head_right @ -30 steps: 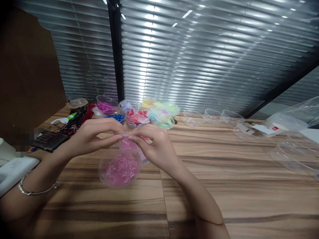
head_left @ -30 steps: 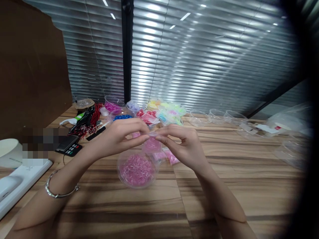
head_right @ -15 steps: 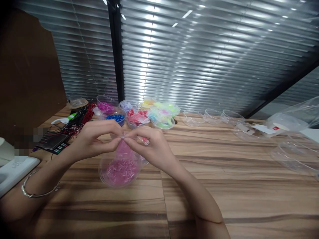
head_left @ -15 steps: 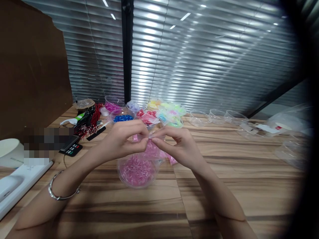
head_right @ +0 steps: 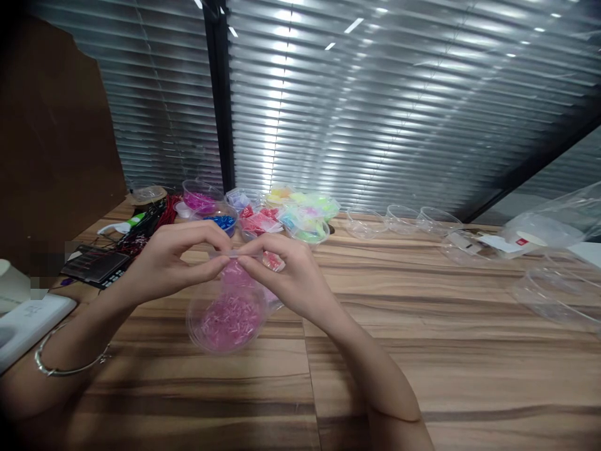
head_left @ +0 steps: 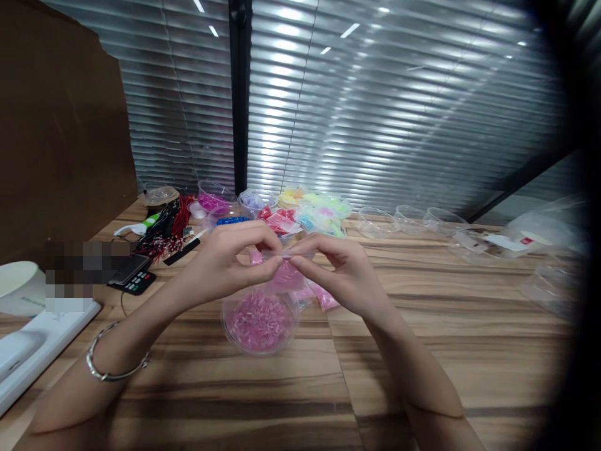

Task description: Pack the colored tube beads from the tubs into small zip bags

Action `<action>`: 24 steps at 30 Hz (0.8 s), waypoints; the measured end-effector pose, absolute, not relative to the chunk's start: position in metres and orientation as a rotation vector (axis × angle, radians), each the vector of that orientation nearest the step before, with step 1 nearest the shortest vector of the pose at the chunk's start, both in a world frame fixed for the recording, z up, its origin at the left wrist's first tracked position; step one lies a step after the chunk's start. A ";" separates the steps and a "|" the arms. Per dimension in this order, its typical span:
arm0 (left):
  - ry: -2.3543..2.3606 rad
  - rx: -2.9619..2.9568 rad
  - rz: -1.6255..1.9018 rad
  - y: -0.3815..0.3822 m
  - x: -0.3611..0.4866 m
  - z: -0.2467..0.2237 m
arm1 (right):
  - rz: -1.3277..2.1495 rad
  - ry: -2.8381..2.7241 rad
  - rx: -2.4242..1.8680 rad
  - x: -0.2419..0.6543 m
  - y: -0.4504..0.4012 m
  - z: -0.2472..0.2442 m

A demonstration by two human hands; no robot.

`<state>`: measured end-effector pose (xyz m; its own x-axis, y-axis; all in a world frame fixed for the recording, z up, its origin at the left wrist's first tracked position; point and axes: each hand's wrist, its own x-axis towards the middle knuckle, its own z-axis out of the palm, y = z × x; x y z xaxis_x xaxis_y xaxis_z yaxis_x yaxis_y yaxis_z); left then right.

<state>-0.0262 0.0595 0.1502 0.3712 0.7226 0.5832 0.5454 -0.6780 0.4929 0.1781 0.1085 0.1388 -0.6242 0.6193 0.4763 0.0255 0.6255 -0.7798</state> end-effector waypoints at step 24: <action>1.202 2.411 1.325 0.060 -0.034 0.157 | 0.863 -1.911 -0.463 0.181 0.112 0.138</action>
